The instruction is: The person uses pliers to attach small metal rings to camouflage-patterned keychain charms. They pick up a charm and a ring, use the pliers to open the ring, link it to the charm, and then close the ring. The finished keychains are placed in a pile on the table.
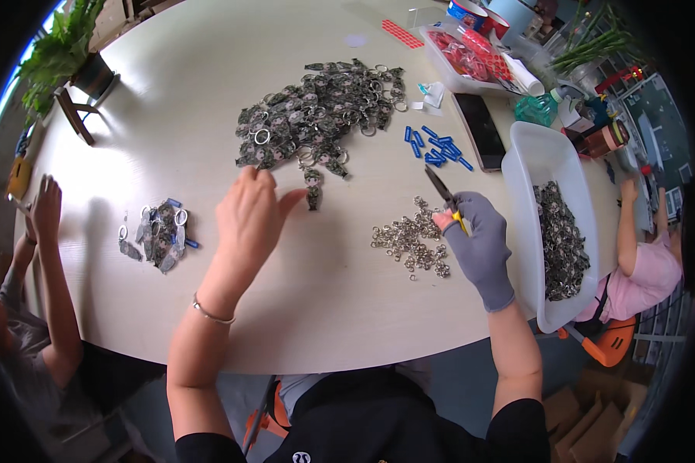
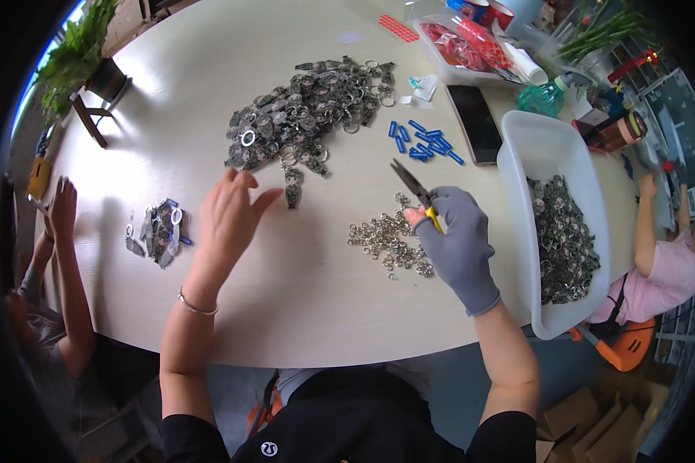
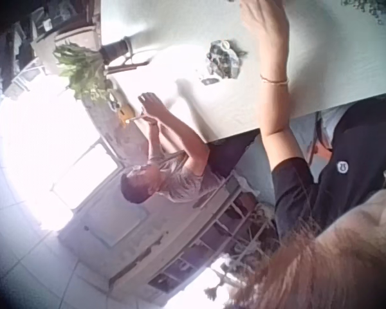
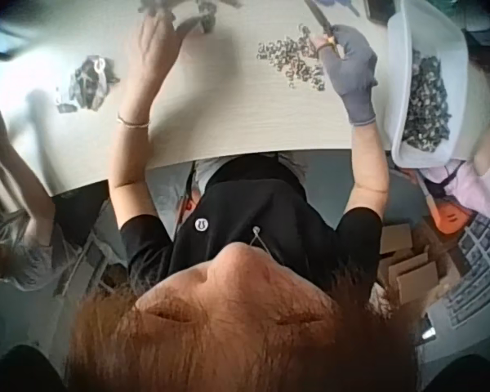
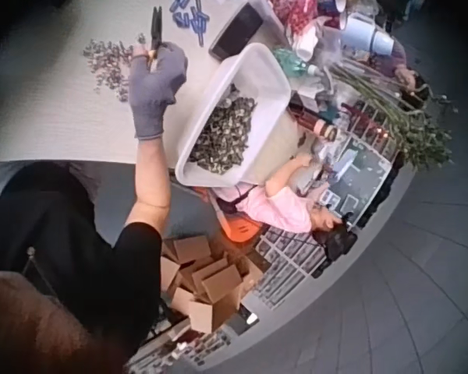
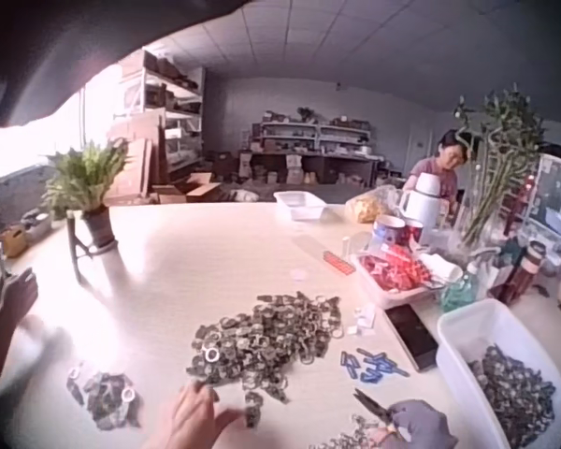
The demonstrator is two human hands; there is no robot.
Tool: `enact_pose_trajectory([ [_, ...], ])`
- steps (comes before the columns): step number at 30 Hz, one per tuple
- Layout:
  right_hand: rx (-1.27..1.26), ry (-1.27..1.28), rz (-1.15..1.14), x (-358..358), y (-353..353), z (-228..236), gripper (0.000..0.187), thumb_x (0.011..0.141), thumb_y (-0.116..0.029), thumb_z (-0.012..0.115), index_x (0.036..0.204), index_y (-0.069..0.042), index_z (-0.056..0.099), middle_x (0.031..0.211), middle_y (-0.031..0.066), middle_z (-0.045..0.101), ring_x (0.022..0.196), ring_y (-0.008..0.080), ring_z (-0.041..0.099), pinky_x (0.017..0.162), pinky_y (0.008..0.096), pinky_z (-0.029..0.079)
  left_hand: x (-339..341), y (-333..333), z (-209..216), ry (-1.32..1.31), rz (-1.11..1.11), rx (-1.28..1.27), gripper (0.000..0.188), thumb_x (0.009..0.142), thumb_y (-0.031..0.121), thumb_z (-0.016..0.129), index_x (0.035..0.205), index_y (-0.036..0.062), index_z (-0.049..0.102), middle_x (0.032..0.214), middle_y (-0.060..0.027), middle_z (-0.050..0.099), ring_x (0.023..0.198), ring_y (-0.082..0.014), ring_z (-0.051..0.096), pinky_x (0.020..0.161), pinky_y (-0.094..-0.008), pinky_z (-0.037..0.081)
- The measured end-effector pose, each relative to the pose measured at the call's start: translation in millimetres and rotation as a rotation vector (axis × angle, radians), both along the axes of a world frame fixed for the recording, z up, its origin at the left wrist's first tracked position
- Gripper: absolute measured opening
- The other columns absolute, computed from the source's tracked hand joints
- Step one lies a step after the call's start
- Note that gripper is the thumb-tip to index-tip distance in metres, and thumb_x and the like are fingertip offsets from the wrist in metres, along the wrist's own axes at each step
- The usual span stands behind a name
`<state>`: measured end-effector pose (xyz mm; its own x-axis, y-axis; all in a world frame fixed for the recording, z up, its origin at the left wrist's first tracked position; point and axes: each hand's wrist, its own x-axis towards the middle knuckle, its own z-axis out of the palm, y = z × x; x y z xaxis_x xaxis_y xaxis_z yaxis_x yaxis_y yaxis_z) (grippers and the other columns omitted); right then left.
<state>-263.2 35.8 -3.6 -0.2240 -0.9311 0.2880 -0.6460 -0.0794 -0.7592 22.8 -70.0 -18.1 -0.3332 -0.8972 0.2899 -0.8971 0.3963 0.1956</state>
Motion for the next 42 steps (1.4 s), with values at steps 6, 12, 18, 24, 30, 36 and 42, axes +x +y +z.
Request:
enact_pose_trajectory([
  [6, -0.039, 0.276, -0.133, -26.9, -49.3, -19.5, 0.015, 0.073, -0.011, 0.076, 0.077, 0.001, 0.067, 0.088, 0.0106, 0.063, 0.086, 0.0257, 0.06, 0.075, 0.0378, 0.047, -34.8, -17.0, -20.0, 0.081, -0.095, 0.028, 0.032, 0.079, 0.029, 0.076, 0.079, 0.0029, 0.056, 0.084, -0.0125, 0.061, 0.076, -0.0318, 0.061, 0.064, -0.0418, 0.048],
  [12, 0.119, 0.395, 0.004, -24.8, -65.1, -23.7, 0.012, 0.071, -0.009, 0.076, 0.078, -0.002, 0.068, 0.091, 0.0098, 0.062, 0.087, 0.0271, 0.059, 0.078, 0.038, 0.047, -18.6, 0.1, -4.1, 0.243, -0.111, 0.383, 0.02, 0.078, 0.016, 0.073, 0.084, 0.0013, 0.061, 0.075, -0.0133, 0.063, 0.07, -0.0304, 0.061, 0.063, -0.0394, 0.047],
  [18, 0.145, 0.465, -0.011, -31.4, -45.3, -24.9, 0.01, 0.071, -0.011, 0.075, 0.077, -0.006, 0.068, 0.091, 0.0084, 0.062, 0.092, 0.0289, 0.058, 0.08, 0.0412, 0.047, -4.2, 22.0, 5.5, 1.023, -0.159, 1.06, 0.011, 0.091, 0.01, 0.064, 0.092, -0.0002, 0.059, 0.077, -0.0069, 0.064, 0.069, -0.0136, 0.061, 0.064, -0.0277, 0.048],
  [24, 0.34, 0.327, -0.068, -46.4, -20.1, -11.4, 0.006, 0.073, -0.006, 0.071, 0.076, -0.003, 0.067, 0.095, 0.0092, 0.063, 0.094, 0.0278, 0.058, 0.081, 0.0387, 0.047, -8.9, 38.0, 10.0, 1.279, -0.253, 1.304, 0.008, 0.094, 0.009, 0.06, 0.098, 0.0019, 0.058, 0.082, -0.0047, 0.064, 0.074, -0.0113, 0.061, 0.068, -0.025, 0.049],
  [30, 0.25, 0.347, 0.087, -38.9, -21.6, -19.4, 0.011, 0.074, -0.005, 0.072, 0.08, 0.003, 0.065, 0.099, 0.0129, 0.061, 0.096, 0.028, 0.056, 0.082, 0.0369, 0.046, -13.0, 45.6, 10.7, 1.249, -0.285, 1.34, 0.006, 0.095, 0.006, 0.058, 0.1, 0.0025, 0.058, 0.082, -0.0039, 0.063, 0.075, -0.0105, 0.059, 0.07, -0.0241, 0.049],
  [36, 0.225, 0.447, 0.093, -39.2, -27.0, -15.0, 0.01, 0.075, -0.005, 0.071, 0.08, 0.002, 0.065, 0.097, 0.0124, 0.061, 0.093, 0.0297, 0.056, 0.083, 0.0386, 0.046, -16.9, 50.7, 11.1, 1.235, -0.335, 1.374, 0.009, 0.095, 0.005, 0.057, 0.104, 0.0021, 0.059, 0.082, -0.0033, 0.063, 0.074, -0.0095, 0.058, 0.07, -0.0235, 0.048],
  [42, 0.248, 0.009, 0.194, -2.4, -22.5, 9.4, 0.009, 0.081, -0.006, 0.068, 0.083, 0.001, 0.063, 0.094, 0.0113, 0.058, 0.088, 0.0269, 0.056, 0.079, 0.0359, 0.045, -16.8, 57.0, 19.2, 1.163, -0.314, 1.389, 0.015, 0.095, 0.007, 0.059, 0.109, 0.0027, 0.061, 0.083, -0.0026, 0.063, 0.073, -0.0075, 0.056, 0.067, -0.0219, 0.045],
])
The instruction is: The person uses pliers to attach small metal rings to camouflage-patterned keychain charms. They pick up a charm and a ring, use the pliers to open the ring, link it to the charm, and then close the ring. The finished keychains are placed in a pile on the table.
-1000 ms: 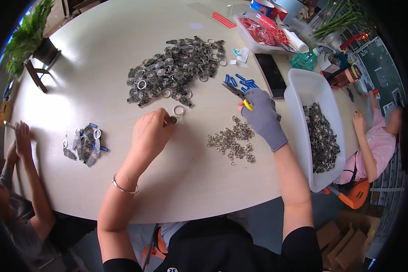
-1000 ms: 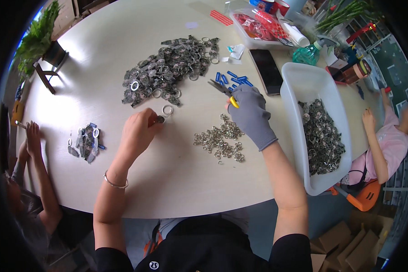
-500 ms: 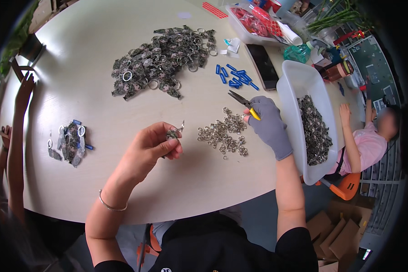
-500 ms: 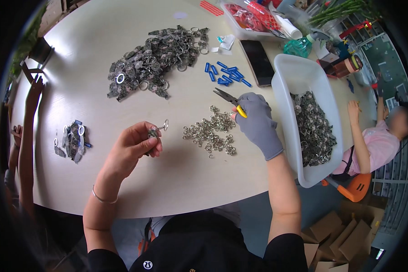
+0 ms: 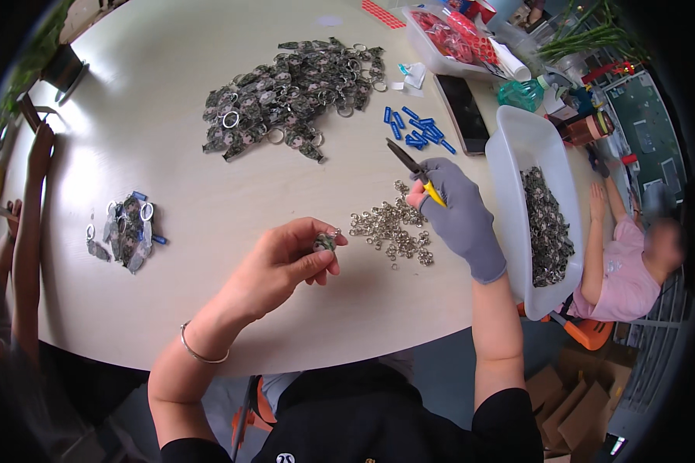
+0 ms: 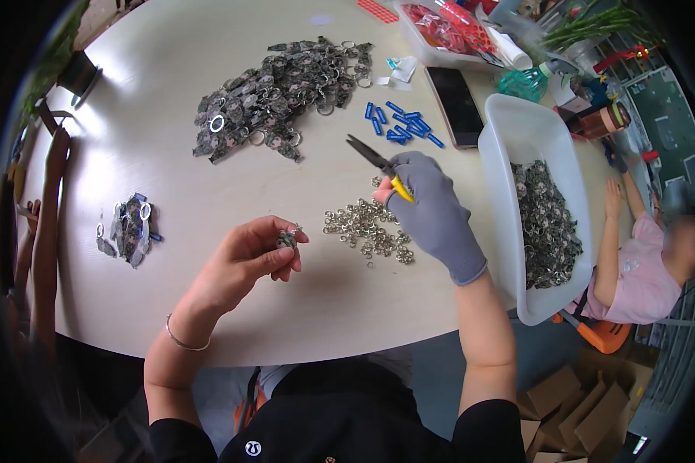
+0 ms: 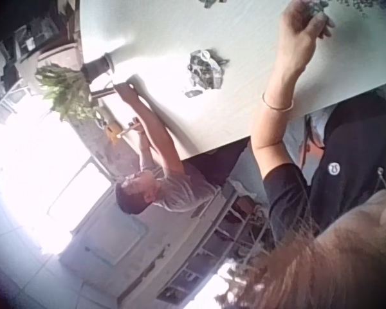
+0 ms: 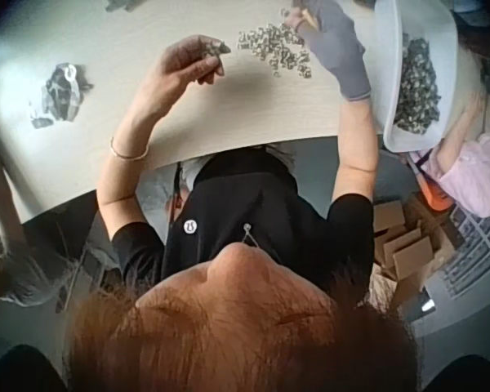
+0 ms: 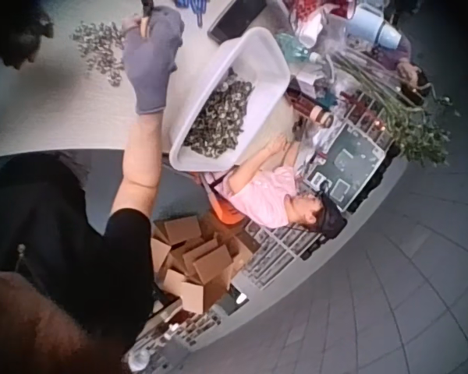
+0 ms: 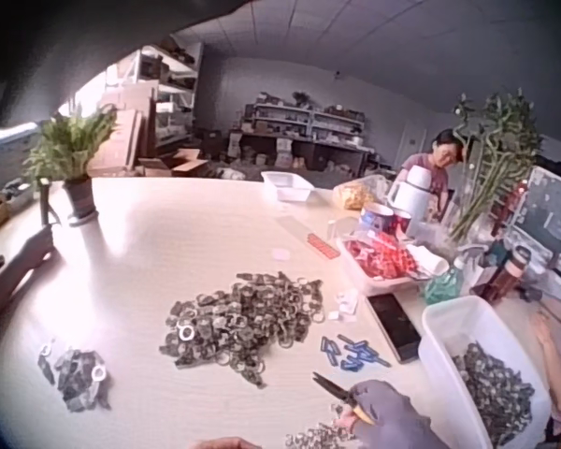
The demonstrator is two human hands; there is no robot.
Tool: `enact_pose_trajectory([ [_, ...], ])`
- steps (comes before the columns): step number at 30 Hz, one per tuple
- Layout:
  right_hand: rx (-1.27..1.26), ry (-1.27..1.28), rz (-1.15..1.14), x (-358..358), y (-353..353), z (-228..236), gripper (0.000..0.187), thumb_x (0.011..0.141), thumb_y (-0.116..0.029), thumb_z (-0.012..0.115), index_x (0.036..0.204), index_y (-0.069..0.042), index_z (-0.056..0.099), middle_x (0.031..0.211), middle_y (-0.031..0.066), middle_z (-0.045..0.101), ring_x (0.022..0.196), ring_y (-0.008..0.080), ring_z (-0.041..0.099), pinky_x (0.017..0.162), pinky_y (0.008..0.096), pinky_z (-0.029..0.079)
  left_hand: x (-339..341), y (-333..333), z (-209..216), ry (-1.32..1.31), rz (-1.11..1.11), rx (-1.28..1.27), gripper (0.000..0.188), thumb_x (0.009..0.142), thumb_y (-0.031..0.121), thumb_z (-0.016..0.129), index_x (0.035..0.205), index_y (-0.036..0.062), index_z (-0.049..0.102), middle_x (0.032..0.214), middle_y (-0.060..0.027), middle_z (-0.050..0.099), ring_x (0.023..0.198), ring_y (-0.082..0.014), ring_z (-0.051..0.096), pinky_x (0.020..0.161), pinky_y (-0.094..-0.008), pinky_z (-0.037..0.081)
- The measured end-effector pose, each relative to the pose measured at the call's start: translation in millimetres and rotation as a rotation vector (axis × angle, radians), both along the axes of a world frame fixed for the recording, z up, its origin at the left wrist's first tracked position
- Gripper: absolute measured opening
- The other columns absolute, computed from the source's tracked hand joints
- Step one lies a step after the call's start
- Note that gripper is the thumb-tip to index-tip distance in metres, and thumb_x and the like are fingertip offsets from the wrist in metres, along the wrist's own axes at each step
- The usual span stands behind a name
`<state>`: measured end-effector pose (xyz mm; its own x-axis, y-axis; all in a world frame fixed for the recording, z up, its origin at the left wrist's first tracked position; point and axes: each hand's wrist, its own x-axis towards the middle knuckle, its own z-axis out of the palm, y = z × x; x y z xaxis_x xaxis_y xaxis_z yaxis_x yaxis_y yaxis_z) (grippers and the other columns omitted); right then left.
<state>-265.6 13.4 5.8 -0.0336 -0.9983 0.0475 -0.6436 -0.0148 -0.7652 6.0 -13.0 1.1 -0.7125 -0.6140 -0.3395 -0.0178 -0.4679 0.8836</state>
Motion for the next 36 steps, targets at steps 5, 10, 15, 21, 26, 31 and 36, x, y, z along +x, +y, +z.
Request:
enact_pose_trajectory([
  [5, 0.059, -0.23, 0.3, 42.5, 12.1, 31.5, 0.009, 0.082, -0.002, 0.068, 0.087, 0.001, 0.061, 0.091, 0.0109, 0.055, 0.081, 0.0239, 0.057, 0.073, 0.0319, 0.047, -0.5, 3.5, 10.7, -0.024, -0.052, -0.019, 0.02, 0.095, 0.011, 0.061, 0.113, 0.0031, 0.06, 0.084, -0.0027, 0.065, 0.07, -0.0063, 0.055, 0.064, -0.0205, 0.043],
  [10, -0.056, -0.183, 0.345, 56.3, 14.4, 28.0, 0.011, 0.078, -0.001, 0.07, 0.085, 0.0, 0.062, 0.102, 0.0103, 0.057, 0.086, 0.0194, 0.058, 0.076, 0.0304, 0.047, 0.8, 6.1, 12.0, 0.01, -0.051, 0.033, 0.025, 0.095, 0.015, 0.063, 0.116, 0.0022, 0.058, 0.084, -0.0032, 0.066, 0.065, -0.0065, 0.054, 0.06, -0.0205, 0.042],
  [15, -0.097, -0.098, 0.357, 57.5, 13.4, 28.0, 0.012, 0.075, -0.001, 0.072, 0.083, 0.0, 0.063, 0.103, 0.0118, 0.058, 0.087, 0.0212, 0.059, 0.077, 0.0315, 0.048, 1.9, 6.6, 15.2, 0.028, -0.06, 0.006, 0.028, 0.095, 0.017, 0.063, 0.118, 0.0014, 0.058, 0.083, -0.0033, 0.065, 0.063, -0.0062, 0.053, 0.058, -0.0209, 0.041],
  [21, -0.139, -0.083, 0.345, 58.0, 14.2, 28.6, 0.013, 0.074, 0.002, 0.072, 0.081, 0.0, 0.062, 0.103, 0.0128, 0.058, 0.087, 0.0217, 0.06, 0.075, 0.0311, 0.049, 3.6, 5.9, 18.1, 0.005, -0.118, -0.005, 0.029, 0.097, 0.017, 0.059, 0.12, 0.0004, 0.056, 0.086, -0.0014, 0.063, 0.067, -0.0063, 0.051, 0.062, -0.0224, 0.044],
  [26, -0.113, -0.107, 0.339, 57.5, 14.4, 28.2, 0.014, 0.073, 0.003, 0.072, 0.081, 0.001, 0.061, 0.103, 0.0132, 0.058, 0.085, 0.021, 0.06, 0.073, 0.0306, 0.049, 1.7, 7.8, 18.5, 0.012, -0.09, -0.014, 0.027, 0.095, 0.017, 0.062, 0.117, 0.0014, 0.059, 0.083, -0.0031, 0.065, 0.063, -0.0059, 0.052, 0.058, -0.021, 0.041],
  [31, -0.088, -0.125, 0.31, 59.4, 15.2, 33.5, 0.012, 0.074, 0.003, 0.071, 0.081, 0.001, 0.062, 0.103, 0.0126, 0.058, 0.084, 0.0204, 0.059, 0.074, 0.0306, 0.048, 3.0, 5.2, 21.4, -0.014, -0.157, -0.028, 0.026, 0.098, 0.015, 0.057, 0.119, 0.0003, 0.058, 0.085, -0.0018, 0.062, 0.066, -0.0069, 0.051, 0.062, -0.0221, 0.044],
  [36, -0.07, -0.172, 0.283, 61.9, 15.3, 31.0, 0.006, 0.077, 0.001, 0.067, 0.08, 0.0, 0.062, 0.102, 0.0112, 0.058, 0.085, 0.0176, 0.058, 0.076, 0.0292, 0.046, 5.0, 5.5, 22.7, 0.051, -0.17, 0.091, 0.024, 0.098, 0.015, 0.057, 0.117, 0.0006, 0.059, 0.083, -0.0025, 0.061, 0.065, -0.0069, 0.051, 0.061, -0.0222, 0.044],
])
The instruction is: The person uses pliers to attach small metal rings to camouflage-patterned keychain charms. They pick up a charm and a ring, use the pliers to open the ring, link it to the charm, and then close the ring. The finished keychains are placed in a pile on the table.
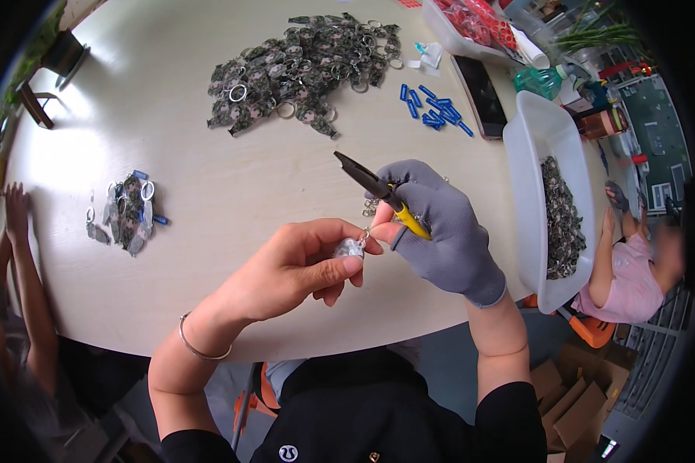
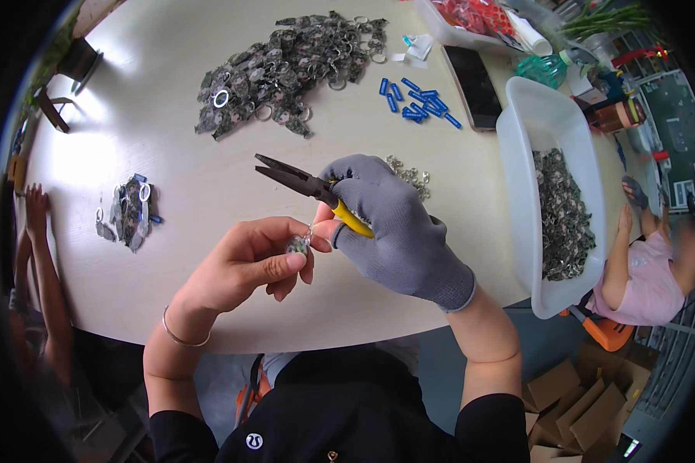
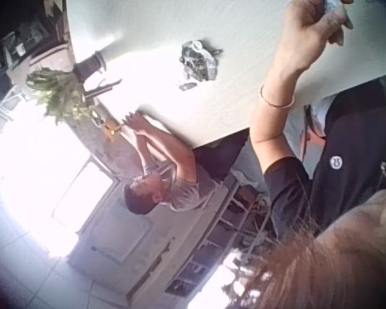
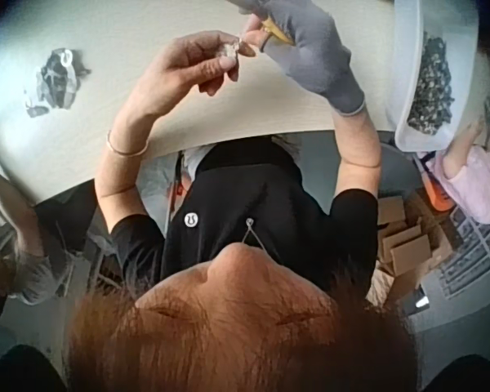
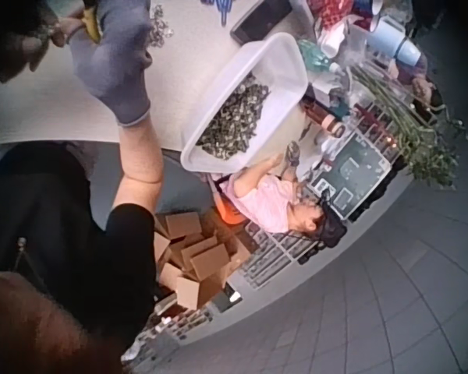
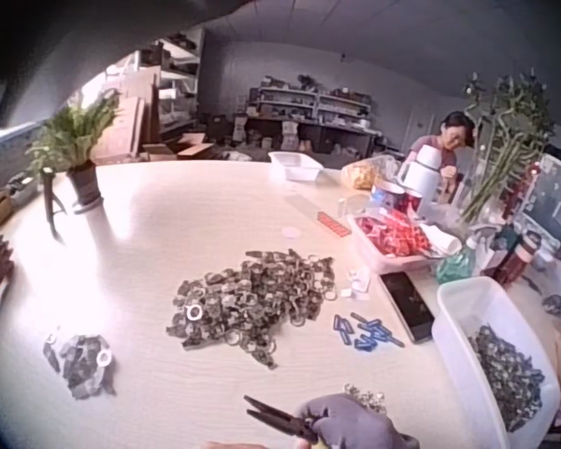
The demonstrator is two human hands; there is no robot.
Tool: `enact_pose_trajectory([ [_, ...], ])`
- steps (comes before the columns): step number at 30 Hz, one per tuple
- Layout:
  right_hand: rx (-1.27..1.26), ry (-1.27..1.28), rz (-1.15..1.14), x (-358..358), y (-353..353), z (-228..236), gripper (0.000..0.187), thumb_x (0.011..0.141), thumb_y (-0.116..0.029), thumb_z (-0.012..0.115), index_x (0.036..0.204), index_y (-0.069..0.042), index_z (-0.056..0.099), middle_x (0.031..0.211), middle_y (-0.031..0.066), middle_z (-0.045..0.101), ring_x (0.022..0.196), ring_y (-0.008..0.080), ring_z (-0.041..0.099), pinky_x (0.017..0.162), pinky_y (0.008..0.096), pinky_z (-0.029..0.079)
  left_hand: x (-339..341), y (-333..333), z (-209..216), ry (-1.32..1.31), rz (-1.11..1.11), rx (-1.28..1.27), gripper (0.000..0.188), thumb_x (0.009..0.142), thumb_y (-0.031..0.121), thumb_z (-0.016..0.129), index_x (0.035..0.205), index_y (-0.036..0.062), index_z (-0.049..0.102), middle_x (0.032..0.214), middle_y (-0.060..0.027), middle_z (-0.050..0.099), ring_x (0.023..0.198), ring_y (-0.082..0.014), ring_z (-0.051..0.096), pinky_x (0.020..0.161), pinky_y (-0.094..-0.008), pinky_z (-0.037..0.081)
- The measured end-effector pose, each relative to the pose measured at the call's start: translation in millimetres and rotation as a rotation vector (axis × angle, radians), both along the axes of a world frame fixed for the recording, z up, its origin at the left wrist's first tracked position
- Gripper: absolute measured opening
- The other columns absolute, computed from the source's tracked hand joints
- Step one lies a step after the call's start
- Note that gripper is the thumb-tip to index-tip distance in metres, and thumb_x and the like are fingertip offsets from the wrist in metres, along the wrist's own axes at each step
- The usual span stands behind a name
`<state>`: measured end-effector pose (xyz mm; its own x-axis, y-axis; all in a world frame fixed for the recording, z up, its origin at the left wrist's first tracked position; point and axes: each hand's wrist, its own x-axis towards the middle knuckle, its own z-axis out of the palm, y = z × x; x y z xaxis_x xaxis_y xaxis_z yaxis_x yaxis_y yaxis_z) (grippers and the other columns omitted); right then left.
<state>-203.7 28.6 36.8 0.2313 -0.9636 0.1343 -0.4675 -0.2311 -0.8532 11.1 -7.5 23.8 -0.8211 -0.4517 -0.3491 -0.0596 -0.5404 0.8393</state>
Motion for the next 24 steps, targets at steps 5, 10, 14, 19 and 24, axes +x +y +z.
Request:
enact_pose_trajectory([
  [5, 0.096, -0.162, -0.066, 3.8, 4.9, 0.7, 0.004, 0.08, -0.001, 0.064, 0.082, 0.0, 0.061, 0.101, 0.01, 0.058, 0.084, 0.0149, 0.055, 0.077, 0.0285, 0.045, -1.6, 0.6, 6.4, 0.011, 0.0, 0.044, 0.023, 0.099, 0.017, 0.056, 0.116, 0.001, 0.059, 0.08, -0.0021, 0.06, 0.064, -0.0064, 0.051, 0.06, -0.0224, 0.044],
  [10, 0.164, -0.171, -0.099, 7.3, 7.3, 6.3, 0.006, 0.082, -0.005, 0.064, 0.083, -0.001, 0.06, 0.101, 0.0099, 0.059, 0.085, 0.0152, 0.053, 0.079, 0.0288, 0.043, -2.9, 3.5, 7.9, 0.025, 0.049, 0.059, 0.026, 0.095, 0.018, 0.062, 0.111, -0.0019, 0.06, 0.076, -0.007, 0.063, 0.052, -0.0072, 0.051, 0.05, -0.02, 0.041],
  [14, 0.017, -0.129, -0.058, 7.4, 9.0, 2.2, 0.016, 0.084, -0.001, 0.064, 0.1, 0.002, 0.061, 0.089, 0.0075, 0.059, 0.079, 0.0132, 0.059, 0.073, 0.0274, 0.048, -1.0, 3.6, 5.8, 0.077, 0.029, 0.13, 0.026, 0.096, 0.018, 0.06, 0.111, -0.0034, 0.06, 0.076, -0.0073, 0.062, 0.049, -0.0064, 0.049, 0.047, -0.0195, 0.038],
  [19, -0.012, -0.129, -0.061, 7.9, 10.3, -0.2, 0.015, 0.084, -0.002, 0.064, 0.099, 0.001, 0.061, 0.09, 0.0072, 0.059, 0.078, 0.0135, 0.058, 0.073, 0.0278, 0.047, 0.9, 2.2, 2.7, 0.169, 0.001, 0.266, 0.025, 0.097, 0.016, 0.057, 0.111, -0.0051, 0.059, 0.075, -0.0071, 0.06, 0.046, -0.0058, 0.047, 0.045, -0.0191, 0.036],
  [24, -0.008, -0.157, -0.077, 9.4, 11.6, -0.2, 0.011, 0.084, -0.002, 0.065, 0.094, 0.001, 0.062, 0.09, 0.0078, 0.059, 0.078, 0.0142, 0.057, 0.072, 0.0281, 0.046, 1.1, 2.2, 1.8, 0.191, 0.005, 0.295, 0.026, 0.096, 0.017, 0.058, 0.11, -0.0053, 0.059, 0.074, -0.0064, 0.06, 0.049, -0.0072, 0.051, 0.047, -0.0198, 0.039],
])
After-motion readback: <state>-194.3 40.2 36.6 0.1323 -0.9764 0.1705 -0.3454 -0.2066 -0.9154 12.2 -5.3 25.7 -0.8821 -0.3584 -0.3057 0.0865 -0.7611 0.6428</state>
